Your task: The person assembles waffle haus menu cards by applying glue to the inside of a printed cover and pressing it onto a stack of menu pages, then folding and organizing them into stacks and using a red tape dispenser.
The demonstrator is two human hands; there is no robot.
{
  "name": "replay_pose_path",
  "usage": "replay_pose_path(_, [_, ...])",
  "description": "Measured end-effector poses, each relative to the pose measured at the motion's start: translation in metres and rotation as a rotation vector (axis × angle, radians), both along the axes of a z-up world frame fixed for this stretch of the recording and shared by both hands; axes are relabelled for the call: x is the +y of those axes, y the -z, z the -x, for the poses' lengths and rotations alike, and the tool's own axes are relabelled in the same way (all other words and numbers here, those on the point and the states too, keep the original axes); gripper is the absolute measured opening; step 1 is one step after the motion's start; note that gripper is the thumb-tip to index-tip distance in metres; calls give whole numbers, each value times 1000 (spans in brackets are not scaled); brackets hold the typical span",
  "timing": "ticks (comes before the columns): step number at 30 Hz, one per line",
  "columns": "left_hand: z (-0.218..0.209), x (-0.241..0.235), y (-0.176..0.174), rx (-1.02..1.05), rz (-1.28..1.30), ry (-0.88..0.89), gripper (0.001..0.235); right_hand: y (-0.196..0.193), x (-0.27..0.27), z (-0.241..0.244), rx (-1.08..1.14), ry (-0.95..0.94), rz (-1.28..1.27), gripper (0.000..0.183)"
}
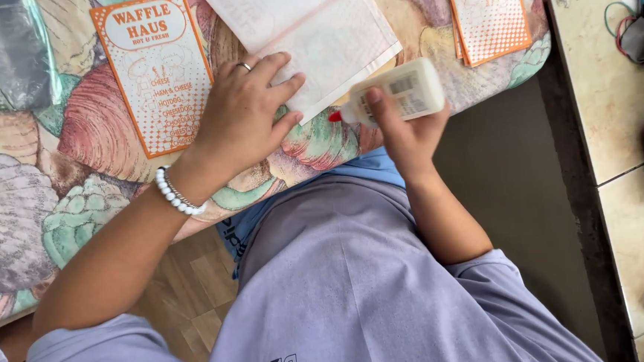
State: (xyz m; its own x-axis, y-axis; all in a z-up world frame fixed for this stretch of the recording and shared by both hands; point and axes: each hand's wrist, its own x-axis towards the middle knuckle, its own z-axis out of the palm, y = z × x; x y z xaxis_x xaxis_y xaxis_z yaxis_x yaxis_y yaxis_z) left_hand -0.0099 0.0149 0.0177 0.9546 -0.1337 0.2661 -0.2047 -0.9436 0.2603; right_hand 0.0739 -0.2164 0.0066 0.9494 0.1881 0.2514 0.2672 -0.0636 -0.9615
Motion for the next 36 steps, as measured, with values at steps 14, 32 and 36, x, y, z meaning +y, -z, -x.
replay_pose_path(14, [6, 4, 26, -81, 179, -47, 47, 2, 14, -20, -206, -12, 131, 22])
replay_pose_path(32, [6, 3, 25, -90, 185, -64, 49, 4, 31, 12, -200, -12, 138, 31])
replay_pose_path(36, [7, 3, 24, -77, 179, -62, 49, 12, 26, 6, -293, -90, 187, 32])
